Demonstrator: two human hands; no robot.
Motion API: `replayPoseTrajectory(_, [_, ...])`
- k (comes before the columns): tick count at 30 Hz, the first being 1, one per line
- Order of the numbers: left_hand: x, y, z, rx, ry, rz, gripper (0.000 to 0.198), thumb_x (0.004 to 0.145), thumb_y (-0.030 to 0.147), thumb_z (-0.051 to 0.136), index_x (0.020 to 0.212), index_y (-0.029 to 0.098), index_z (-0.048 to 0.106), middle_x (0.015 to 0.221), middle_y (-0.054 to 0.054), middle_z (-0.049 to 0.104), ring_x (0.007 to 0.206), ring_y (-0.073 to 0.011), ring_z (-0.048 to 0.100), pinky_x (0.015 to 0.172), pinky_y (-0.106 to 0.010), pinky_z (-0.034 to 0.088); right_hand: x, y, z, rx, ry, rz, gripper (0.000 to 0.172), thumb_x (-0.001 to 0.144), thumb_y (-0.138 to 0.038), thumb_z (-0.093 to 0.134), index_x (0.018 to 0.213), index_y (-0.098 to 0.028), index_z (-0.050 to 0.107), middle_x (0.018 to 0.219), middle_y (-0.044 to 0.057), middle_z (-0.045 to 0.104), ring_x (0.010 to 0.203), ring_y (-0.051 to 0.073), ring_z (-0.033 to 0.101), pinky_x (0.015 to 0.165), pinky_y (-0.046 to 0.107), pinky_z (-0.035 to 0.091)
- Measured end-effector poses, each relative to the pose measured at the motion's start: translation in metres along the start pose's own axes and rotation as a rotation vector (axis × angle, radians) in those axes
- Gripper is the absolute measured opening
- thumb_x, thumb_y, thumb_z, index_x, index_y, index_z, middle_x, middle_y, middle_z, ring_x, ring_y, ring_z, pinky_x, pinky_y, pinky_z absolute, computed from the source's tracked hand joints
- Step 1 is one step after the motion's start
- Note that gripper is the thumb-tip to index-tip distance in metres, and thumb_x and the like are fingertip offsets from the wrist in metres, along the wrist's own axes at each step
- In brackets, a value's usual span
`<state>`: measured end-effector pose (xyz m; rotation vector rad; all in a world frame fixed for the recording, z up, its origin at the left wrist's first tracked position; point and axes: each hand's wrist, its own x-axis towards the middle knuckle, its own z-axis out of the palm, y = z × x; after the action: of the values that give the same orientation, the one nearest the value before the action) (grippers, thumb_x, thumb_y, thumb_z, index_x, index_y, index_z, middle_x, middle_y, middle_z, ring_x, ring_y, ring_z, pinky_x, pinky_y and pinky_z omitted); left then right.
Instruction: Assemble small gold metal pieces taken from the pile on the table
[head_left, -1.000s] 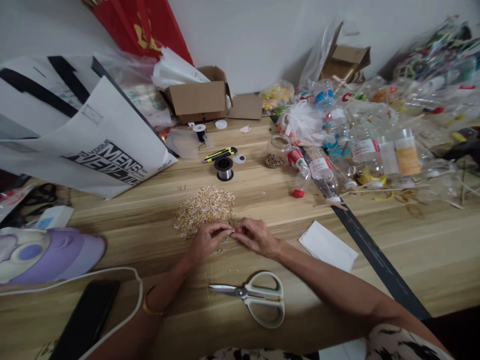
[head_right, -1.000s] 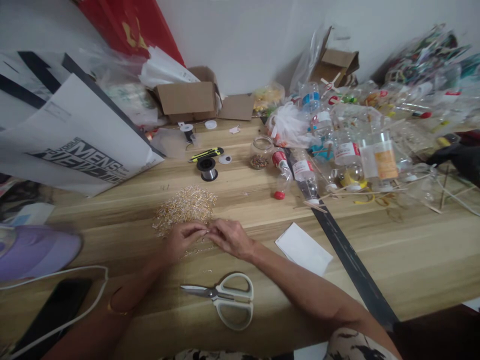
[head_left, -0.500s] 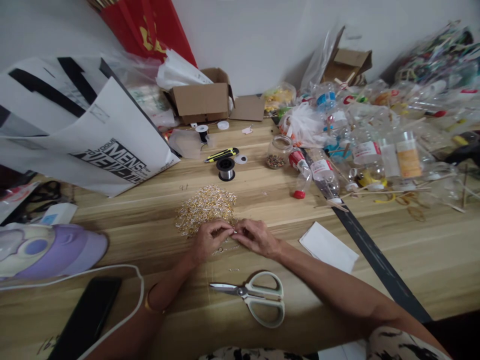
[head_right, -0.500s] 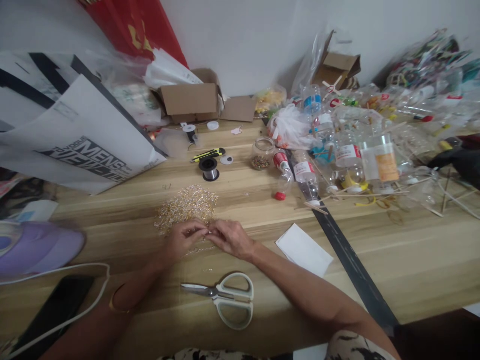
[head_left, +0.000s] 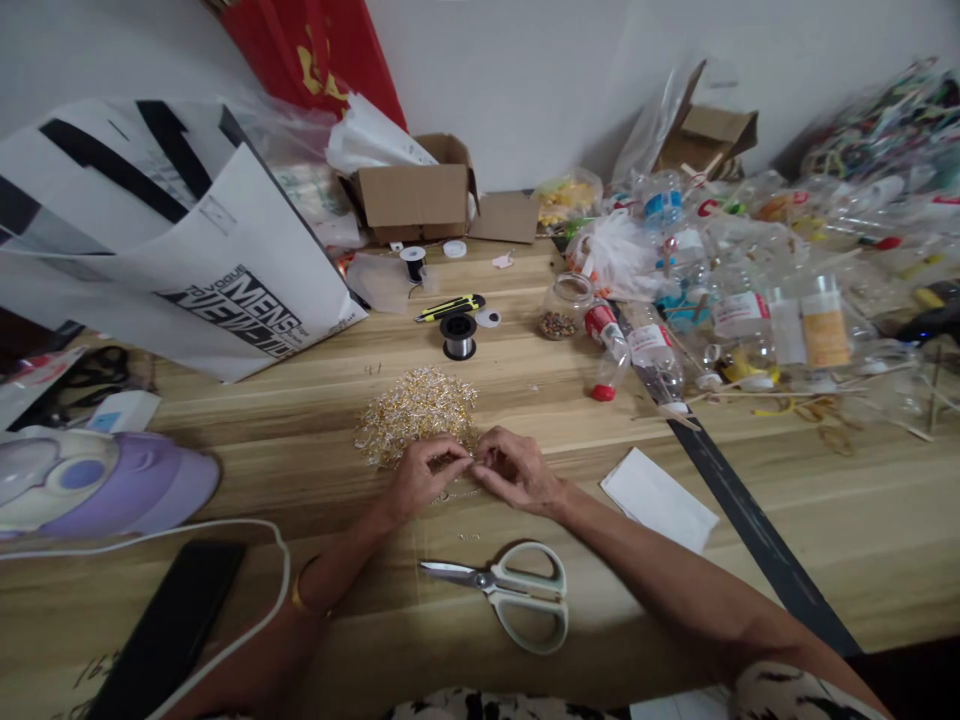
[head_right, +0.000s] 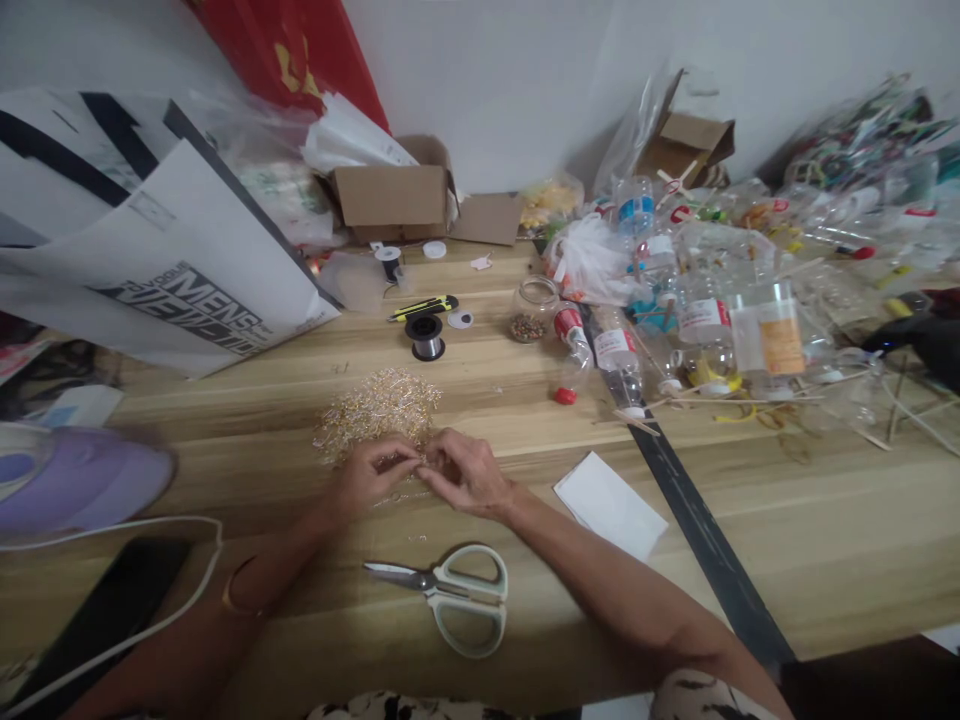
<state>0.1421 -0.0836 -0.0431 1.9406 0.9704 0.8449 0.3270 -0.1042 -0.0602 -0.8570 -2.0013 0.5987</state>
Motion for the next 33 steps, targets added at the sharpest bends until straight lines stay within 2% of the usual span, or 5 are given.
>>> replayPoseTrajectory(10, [-0.0012, -0.0024, -0.0008, -0.017, -0.016, 0.010, 0.016, 0.078, 0.025, 0.060, 0.066, 0.015, 0.063, 0.065, -0.004, 0.062, 0.064, -0.0143, 0.056, 0.065, -0.025, 0.043, -0.0009, 0.0000, 0.0038, -0.052, -0.043, -0.035, 0.006, 0.081, -0.020, 0.052, 0.083, -0.019, 0.047, 0.071, 0.001, 0.054, 0.059, 0.011, 0.049, 0.055, 0.022, 0.038])
replayPoseTrajectory(15, [-0.0008, 0.0008, -0.0026, -0.036, -0.026, -0.039, 0.016, 0.078, 0.026, 0.059, 0.066, 0.015, 0.062, 0.066, -0.003, 0.062, 0.065, -0.0141, 0.057, 0.065, -0.025, 0.043, -0.0019, 0.0002, 0.0033, -0.076, -0.036, -0.018, 0.009, 0.081, -0.024, 0.053, 0.083, -0.019, 0.046, 0.069, 0.000, 0.053, 0.056, 0.011, 0.047, 0.054, 0.022, 0.037])
replayPoseTrajectory(18, [-0.0005, 0.0015, -0.0036, -0.031, -0.020, -0.042, 0.016, 0.078, 0.025, 0.059, 0.067, 0.014, 0.062, 0.067, -0.003, 0.062, 0.066, -0.0139, 0.057, 0.065, -0.024, 0.043, -0.0013, 0.0018, 0.0038, -0.067, -0.028, -0.009, 0.011, 0.082, -0.027, 0.055, 0.083, -0.018, 0.047, 0.071, 0.001, 0.054, 0.059, 0.011, 0.048, 0.056, 0.023, 0.039])
replayPoseTrajectory(25, [-0.0005, 0.0028, -0.0064, -0.011, -0.002, -0.057, 0.016, 0.078, 0.027, 0.059, 0.067, 0.015, 0.063, 0.067, -0.003, 0.064, 0.065, -0.0135, 0.057, 0.065, -0.024, 0.043, 0.0007, 0.0056, 0.0049, -0.063, -0.039, -0.038, 0.004, 0.087, -0.021, 0.051, 0.085, -0.018, 0.053, 0.074, 0.005, 0.059, 0.066, 0.014, 0.054, 0.062, 0.025, 0.042])
replayPoseTrajectory(33, [-0.0001, 0.0015, -0.0072, -0.010, 0.002, -0.071, 0.015, 0.077, 0.025, 0.060, 0.067, 0.015, 0.064, 0.067, -0.003, 0.064, 0.065, -0.0138, 0.057, 0.065, -0.024, 0.043, 0.0016, 0.0055, 0.0054, -0.055, -0.031, -0.029, 0.006, 0.088, -0.021, 0.051, 0.087, -0.018, 0.055, 0.076, 0.005, 0.060, 0.066, 0.014, 0.055, 0.062, 0.026, 0.043])
